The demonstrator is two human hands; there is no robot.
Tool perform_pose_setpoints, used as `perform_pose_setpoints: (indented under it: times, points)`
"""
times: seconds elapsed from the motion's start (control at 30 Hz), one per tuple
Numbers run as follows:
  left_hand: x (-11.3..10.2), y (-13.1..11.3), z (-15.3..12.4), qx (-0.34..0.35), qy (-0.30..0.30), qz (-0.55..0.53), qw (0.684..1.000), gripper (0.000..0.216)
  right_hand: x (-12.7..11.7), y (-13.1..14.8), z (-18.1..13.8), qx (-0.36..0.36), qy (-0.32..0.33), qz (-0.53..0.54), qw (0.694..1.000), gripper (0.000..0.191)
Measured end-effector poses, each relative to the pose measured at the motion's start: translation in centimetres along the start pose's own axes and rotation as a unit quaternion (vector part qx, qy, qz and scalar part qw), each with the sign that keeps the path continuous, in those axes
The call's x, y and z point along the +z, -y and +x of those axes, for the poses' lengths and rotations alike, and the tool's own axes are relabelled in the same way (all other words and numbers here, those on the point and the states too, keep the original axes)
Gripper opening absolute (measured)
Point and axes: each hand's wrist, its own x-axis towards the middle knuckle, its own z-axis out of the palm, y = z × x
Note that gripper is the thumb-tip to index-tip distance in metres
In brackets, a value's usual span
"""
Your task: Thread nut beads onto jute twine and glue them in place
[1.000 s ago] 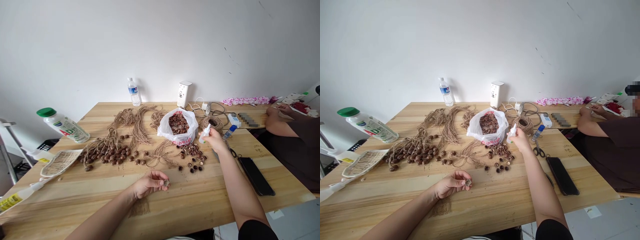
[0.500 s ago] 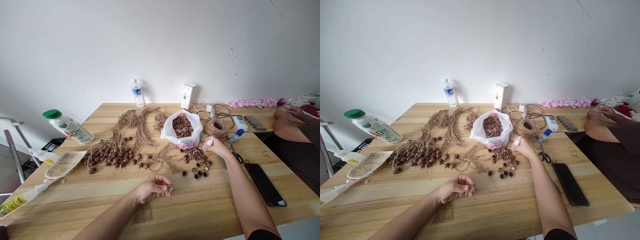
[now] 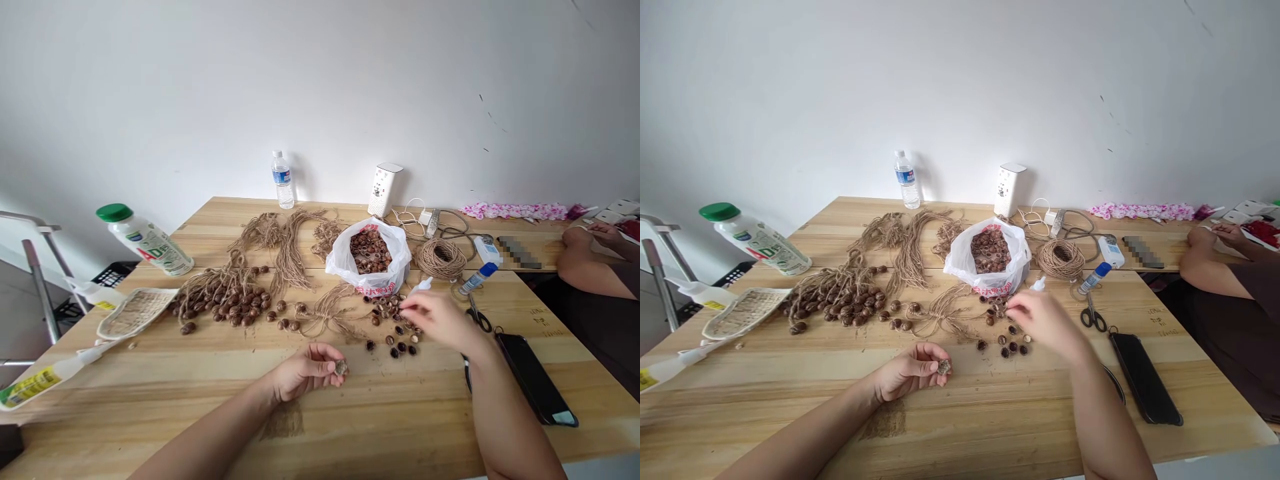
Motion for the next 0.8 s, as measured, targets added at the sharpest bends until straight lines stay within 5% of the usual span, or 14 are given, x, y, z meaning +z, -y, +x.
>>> perform_pose_setpoints:
  times: [0.13,0.3,0.5,0.8]
  points:
    - [0.1,-0.1,-0.1,0.047,-0.004,0.002,0.999,0.017,6.9,4.3,2.1,-0.155,0.022,0.032,0.987,0.009]
    - [0.1,-0.2,0.1,0.12,-0.023,-0.008,0.992,0.017,12.2,4.1,3.1,-0.137,0.056,-0.09,0.985,0.005]
    - [0.0,-0.2,0.6,0.161,-0.081,-0.02,0.983,0.017,13.3,3.5,3.5,-0.094,0.067,-0.153,0.982,0.003]
    - [-0.3,-0.2,0.8,0.181,-0.115,-0.047,0.976,0.015,13.5,3.3,4.0,-0.11,-0.029,-0.025,0.993,0.011]
